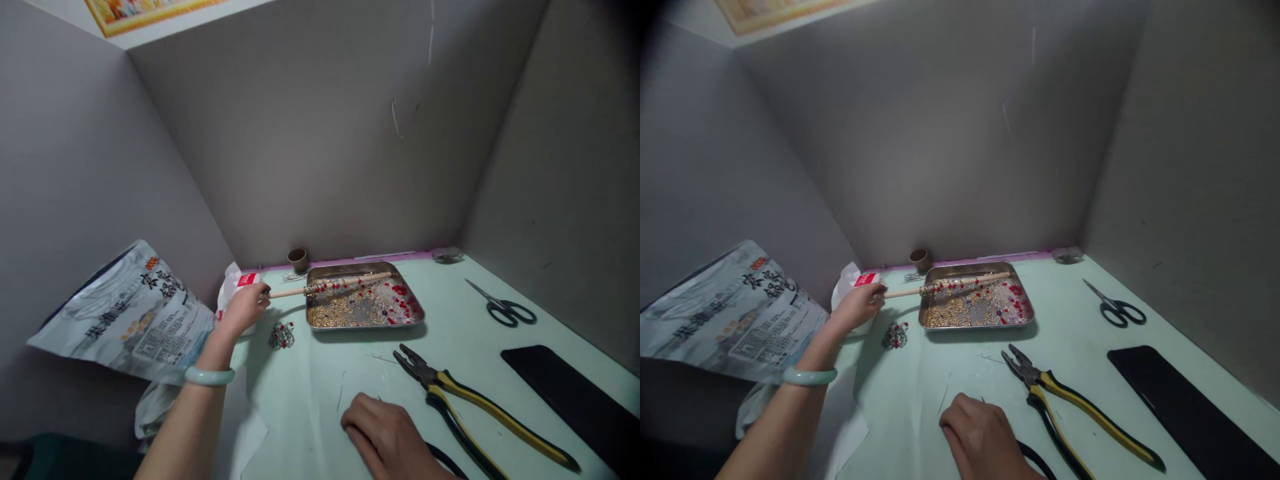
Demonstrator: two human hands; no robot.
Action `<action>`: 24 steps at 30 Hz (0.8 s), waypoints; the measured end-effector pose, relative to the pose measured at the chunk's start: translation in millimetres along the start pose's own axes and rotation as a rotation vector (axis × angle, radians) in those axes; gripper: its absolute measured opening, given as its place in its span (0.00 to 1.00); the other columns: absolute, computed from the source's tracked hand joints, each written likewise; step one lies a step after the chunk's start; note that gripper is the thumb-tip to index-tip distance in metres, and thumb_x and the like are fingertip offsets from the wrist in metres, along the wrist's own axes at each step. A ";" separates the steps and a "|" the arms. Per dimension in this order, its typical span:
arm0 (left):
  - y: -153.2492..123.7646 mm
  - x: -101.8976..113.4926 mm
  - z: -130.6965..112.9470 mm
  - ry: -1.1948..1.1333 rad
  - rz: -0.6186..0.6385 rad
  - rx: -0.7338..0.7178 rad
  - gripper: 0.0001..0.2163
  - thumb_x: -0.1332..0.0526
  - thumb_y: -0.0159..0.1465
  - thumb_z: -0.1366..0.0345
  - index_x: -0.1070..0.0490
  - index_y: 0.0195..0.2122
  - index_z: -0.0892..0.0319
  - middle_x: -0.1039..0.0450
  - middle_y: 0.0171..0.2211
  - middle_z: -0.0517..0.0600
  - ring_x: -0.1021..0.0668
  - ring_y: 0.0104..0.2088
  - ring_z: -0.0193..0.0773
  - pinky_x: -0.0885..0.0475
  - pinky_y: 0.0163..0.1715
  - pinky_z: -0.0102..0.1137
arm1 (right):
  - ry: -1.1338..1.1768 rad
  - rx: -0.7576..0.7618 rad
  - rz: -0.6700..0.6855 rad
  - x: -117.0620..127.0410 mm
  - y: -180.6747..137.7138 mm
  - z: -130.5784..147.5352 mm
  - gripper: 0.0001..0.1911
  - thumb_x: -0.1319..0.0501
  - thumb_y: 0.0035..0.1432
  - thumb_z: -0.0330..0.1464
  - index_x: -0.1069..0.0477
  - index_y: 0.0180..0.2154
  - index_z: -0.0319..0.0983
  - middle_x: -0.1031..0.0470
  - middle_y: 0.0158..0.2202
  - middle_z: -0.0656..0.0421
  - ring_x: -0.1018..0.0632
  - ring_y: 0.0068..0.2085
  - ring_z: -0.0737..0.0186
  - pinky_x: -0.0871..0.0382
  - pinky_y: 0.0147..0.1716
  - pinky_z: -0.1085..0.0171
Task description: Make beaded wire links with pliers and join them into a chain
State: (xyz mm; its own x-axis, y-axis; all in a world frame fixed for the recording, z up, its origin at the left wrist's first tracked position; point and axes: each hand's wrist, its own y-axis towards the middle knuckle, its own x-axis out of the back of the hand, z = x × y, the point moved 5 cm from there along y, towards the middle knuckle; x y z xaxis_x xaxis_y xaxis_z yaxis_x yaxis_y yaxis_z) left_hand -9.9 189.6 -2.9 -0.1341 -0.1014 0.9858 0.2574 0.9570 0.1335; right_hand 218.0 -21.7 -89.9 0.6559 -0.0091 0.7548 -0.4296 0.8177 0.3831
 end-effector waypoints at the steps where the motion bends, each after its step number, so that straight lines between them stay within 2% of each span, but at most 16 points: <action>1: -2.1 1.2 4.6 0.002 -0.022 0.010 0.14 0.43 0.58 0.68 0.28 0.45 0.61 0.25 0.42 0.55 0.24 0.42 0.44 0.34 0.40 0.32 | -0.003 0.001 0.001 -0.4 -0.3 -0.2 0.11 0.51 0.59 0.25 0.31 0.32 0.39 0.28 0.28 0.57 0.26 0.28 0.63 0.38 0.27 0.66; 5: -10.9 6.1 17.6 0.016 -0.098 0.051 0.13 0.43 0.59 0.67 0.27 0.43 0.62 0.26 0.43 0.56 0.25 0.43 0.45 0.34 0.40 0.33 | -0.012 -0.004 0.010 -2.3 -0.9 -0.7 0.11 0.51 0.60 0.25 0.31 0.32 0.39 0.28 0.27 0.57 0.26 0.29 0.62 0.37 0.27 0.66; 12: -26.8 8.1 32.4 0.073 -0.101 0.249 0.14 0.45 0.58 0.68 0.28 0.45 0.61 0.25 0.42 0.58 0.24 0.42 0.47 0.33 0.39 0.33 | -0.011 -0.008 0.021 -2.5 0.1 0.3 0.12 0.52 0.61 0.26 0.31 0.32 0.39 0.29 0.27 0.57 0.26 0.28 0.63 0.37 0.28 0.66; 16: -36.6 16.7 31.1 0.017 -0.189 0.261 0.15 0.45 0.58 0.70 0.28 0.46 0.62 0.25 0.43 0.59 0.24 0.43 0.47 0.33 0.42 0.35 | -0.001 0.007 0.022 -2.8 -0.2 -0.9 0.11 0.51 0.61 0.26 0.32 0.33 0.39 0.29 0.29 0.57 0.26 0.29 0.63 0.37 0.28 0.66; 18: -43.8 23.5 25.2 -0.160 -0.265 0.265 0.15 0.44 0.57 0.71 0.29 0.46 0.62 0.25 0.42 0.58 0.23 0.42 0.46 0.32 0.42 0.35 | 0.008 0.015 0.015 -3.2 -0.2 -1.8 0.10 0.51 0.61 0.26 0.32 0.33 0.39 0.28 0.29 0.57 0.26 0.29 0.64 0.37 0.28 0.67; 20: -52.6 25.7 15.5 -0.518 -0.276 0.294 0.16 0.42 0.56 0.70 0.30 0.47 0.62 0.24 0.39 0.56 0.23 0.38 0.43 0.30 0.39 0.34 | 0.016 0.019 0.008 -3.5 -0.1 -2.3 0.10 0.50 0.61 0.26 0.32 0.33 0.39 0.29 0.29 0.57 0.26 0.29 0.64 0.38 0.28 0.66; 22: -61.4 21.0 -3.0 -1.023 -0.179 0.287 0.18 0.40 0.55 0.69 0.32 0.48 0.64 0.25 0.38 0.56 0.22 0.34 0.40 0.28 0.33 0.32 | 0.027 0.014 0.007 -3.5 0.1 -1.9 0.10 0.50 0.62 0.27 0.32 0.33 0.39 0.29 0.29 0.57 0.27 0.29 0.64 0.38 0.28 0.66; 24: -71.8 14.8 -28.2 -1.401 -0.033 0.252 0.19 0.36 0.53 0.69 0.33 0.47 0.65 0.25 0.37 0.56 0.22 0.31 0.37 0.28 0.32 0.31 | 0.062 -0.007 0.012 -1.9 0.2 -0.6 0.10 0.50 0.62 0.27 0.32 0.33 0.39 0.29 0.29 0.57 0.27 0.29 0.64 0.38 0.28 0.66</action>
State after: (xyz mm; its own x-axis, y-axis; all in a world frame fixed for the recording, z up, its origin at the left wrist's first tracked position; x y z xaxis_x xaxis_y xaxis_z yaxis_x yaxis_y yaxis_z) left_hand -3.4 111.7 4.9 -0.9955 0.0818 0.0482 0.0812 0.9966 -0.0136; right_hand 217.1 -21.1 -91.6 0.6878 0.0366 0.7250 -0.4337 0.8216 0.3700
